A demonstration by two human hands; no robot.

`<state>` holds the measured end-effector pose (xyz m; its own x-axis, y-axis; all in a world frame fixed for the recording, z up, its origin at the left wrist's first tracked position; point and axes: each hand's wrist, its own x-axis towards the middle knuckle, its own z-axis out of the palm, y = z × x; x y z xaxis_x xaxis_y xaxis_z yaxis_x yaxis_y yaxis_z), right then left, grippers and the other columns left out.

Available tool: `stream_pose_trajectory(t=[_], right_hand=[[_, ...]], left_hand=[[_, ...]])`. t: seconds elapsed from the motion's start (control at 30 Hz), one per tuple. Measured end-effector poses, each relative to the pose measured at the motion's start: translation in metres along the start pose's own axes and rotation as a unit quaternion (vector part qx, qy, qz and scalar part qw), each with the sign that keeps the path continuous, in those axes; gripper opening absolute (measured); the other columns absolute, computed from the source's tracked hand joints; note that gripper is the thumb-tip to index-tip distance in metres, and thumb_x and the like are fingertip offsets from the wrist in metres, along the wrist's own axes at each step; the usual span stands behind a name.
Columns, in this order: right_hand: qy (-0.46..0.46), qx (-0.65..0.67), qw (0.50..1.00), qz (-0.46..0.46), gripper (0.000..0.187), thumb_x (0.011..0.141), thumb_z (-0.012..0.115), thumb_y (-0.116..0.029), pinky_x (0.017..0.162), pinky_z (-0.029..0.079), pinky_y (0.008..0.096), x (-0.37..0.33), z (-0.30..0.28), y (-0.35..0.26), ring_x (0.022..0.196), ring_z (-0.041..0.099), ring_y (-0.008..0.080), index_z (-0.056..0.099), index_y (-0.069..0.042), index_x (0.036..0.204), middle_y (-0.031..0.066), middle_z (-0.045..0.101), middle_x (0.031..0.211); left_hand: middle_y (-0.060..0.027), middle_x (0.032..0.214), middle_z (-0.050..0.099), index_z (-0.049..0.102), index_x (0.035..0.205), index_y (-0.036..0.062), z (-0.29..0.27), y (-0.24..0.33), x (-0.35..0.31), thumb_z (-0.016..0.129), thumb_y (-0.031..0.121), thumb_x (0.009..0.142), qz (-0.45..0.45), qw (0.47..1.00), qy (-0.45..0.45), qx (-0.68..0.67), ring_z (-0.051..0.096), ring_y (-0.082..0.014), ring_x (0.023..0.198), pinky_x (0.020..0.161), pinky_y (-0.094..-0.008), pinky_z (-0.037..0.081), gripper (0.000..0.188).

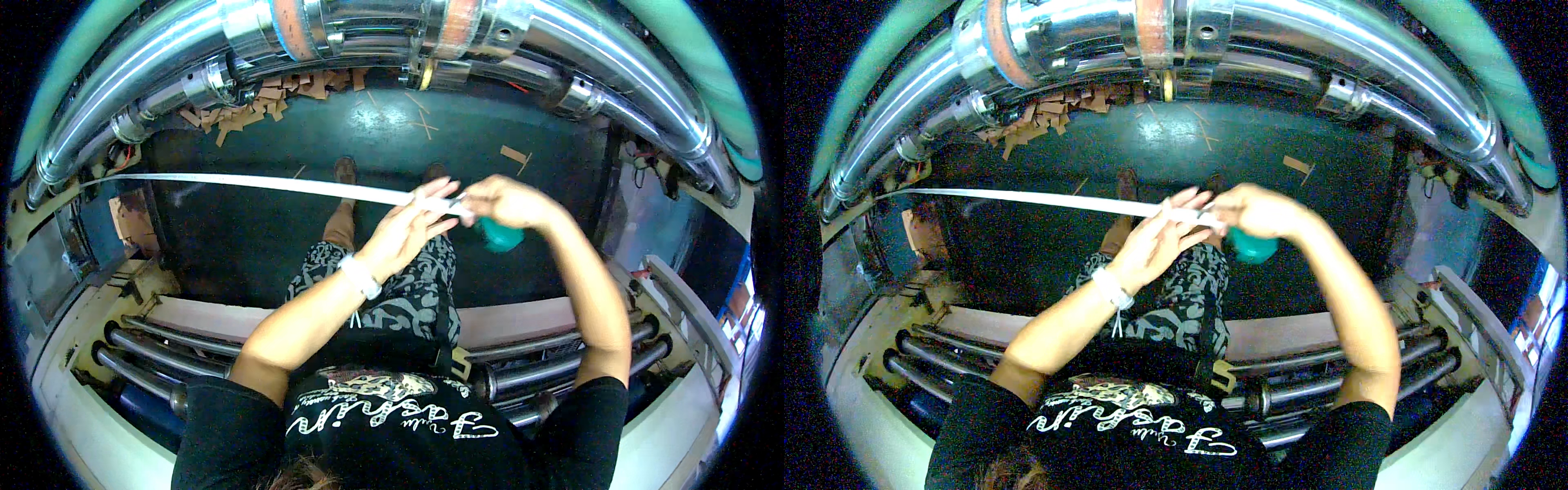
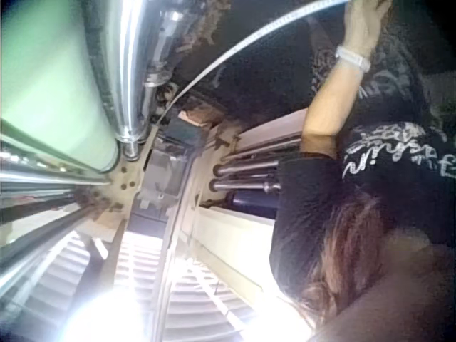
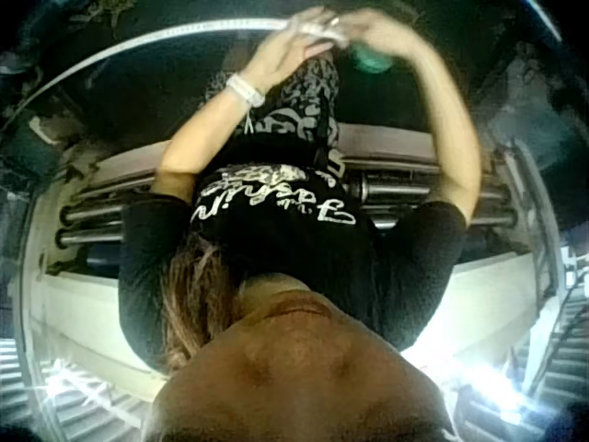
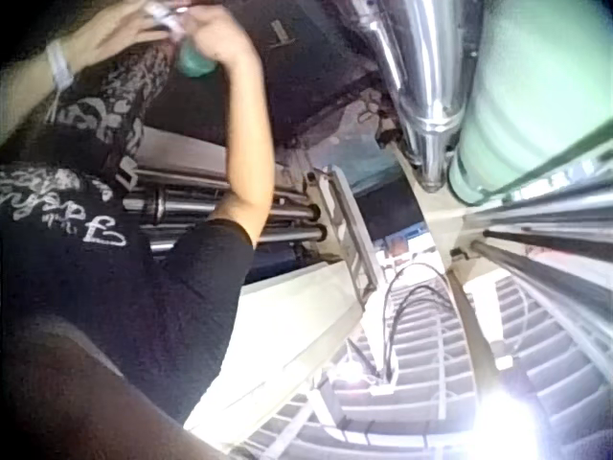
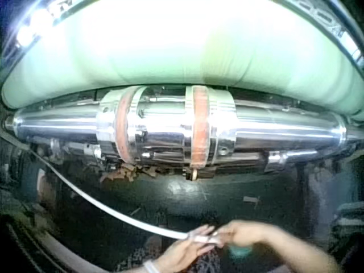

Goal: The person uses a measuring tape to determine the distance between collars on a rotating machine shaft and uses a small tool to adjust their positions.

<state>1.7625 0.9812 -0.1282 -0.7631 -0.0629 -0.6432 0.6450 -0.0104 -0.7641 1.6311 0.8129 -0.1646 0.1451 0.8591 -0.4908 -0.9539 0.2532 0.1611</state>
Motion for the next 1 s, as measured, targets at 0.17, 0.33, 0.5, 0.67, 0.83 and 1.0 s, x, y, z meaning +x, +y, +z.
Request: stream_pose_trajectory(t=[0.17,0.33,0.5,0.67,0.83,1.0], right_hand=[[0.119,0.042,0.991,-0.047,0.031,0.092,0.042,-0.026,0.059,0.048,0.0299,0.005,0.031,-0.019,0.062,0.057,0.0157,0.054,-0.001,0.080,0.0079,0.059,0.069],[0.419,-0.368,0.825,-0.095,0.028,0.090,0.043,-0.032,0.064,0.048,0.0430,0.024,-0.041,-0.060,0.074,0.059,0.0353,0.051,-0.006,0.090,0.0188,0.058,0.077],[0.442,-0.430,0.767,-0.175,0.030,0.091,0.039,-0.030,0.071,0.047,0.0426,0.046,-0.078,-0.051,0.079,0.059,0.0339,0.054,-0.004,0.094,0.0190,0.059,0.079],[0.350,-0.370,0.855,-0.097,0.033,0.091,0.039,-0.030,0.073,0.045,0.0410,0.031,-0.082,-0.072,0.082,0.058,0.0334,0.056,-0.004,0.083,0.0178,0.060,0.078],[0.303,-0.320,0.892,-0.099,0.036,0.091,0.039,-0.030,0.073,0.043,0.0391,0.028,-0.085,-0.074,0.079,0.057,0.0337,0.056,-0.003,0.076,0.0181,0.059,0.077],[0.285,-0.277,0.915,-0.076,0.037,0.091,0.040,-0.030,0.074,0.042,0.0385,0.026,-0.092,-0.081,0.079,0.056,0.0332,0.056,-0.002,0.073,0.0184,0.058,0.075]], left_hand=[[-0.0174,0.114,0.053,0.048,0.111,-0.0021,-0.002,-0.027,-0.061,0.036,0.034,0.093,0.030,0.989,0.122,-0.074,0.046,-0.0296,0.115,0.100,-0.0423,0.033,0.042],[-0.0183,0.095,0.057,0.051,0.098,0.0003,-0.008,-0.027,-0.118,0.038,0.022,0.092,0.116,0.959,0.219,-0.140,0.054,-0.0331,0.096,0.090,-0.0486,0.042,0.025],[-0.0057,0.066,0.044,0.051,0.087,0.0072,-0.003,-0.012,-0.172,0.042,0.033,0.091,0.195,0.887,0.387,-0.160,0.045,-0.0204,0.059,0.062,-0.0362,0.043,0.027],[-0.0038,0.058,0.038,0.056,0.095,0.0051,-0.003,-0.014,-0.233,0.040,0.051,0.088,0.244,0.889,0.334,-0.195,0.035,-0.0148,0.052,0.044,-0.0249,0.027,0.049],[-0.0054,0.060,0.040,0.055,0.106,0.0018,0.029,-0.026,-0.256,0.038,0.052,0.088,0.221,0.902,0.266,-0.260,0.036,-0.0155,0.054,0.045,-0.0243,0.030,0.056],[-0.0098,0.066,0.046,0.056,0.099,0.0052,0.016,-0.020,-0.258,0.040,0.059,0.084,0.083,0.898,0.312,-0.297,0.041,-0.0174,0.055,0.046,-0.0247,0.034,0.058]])
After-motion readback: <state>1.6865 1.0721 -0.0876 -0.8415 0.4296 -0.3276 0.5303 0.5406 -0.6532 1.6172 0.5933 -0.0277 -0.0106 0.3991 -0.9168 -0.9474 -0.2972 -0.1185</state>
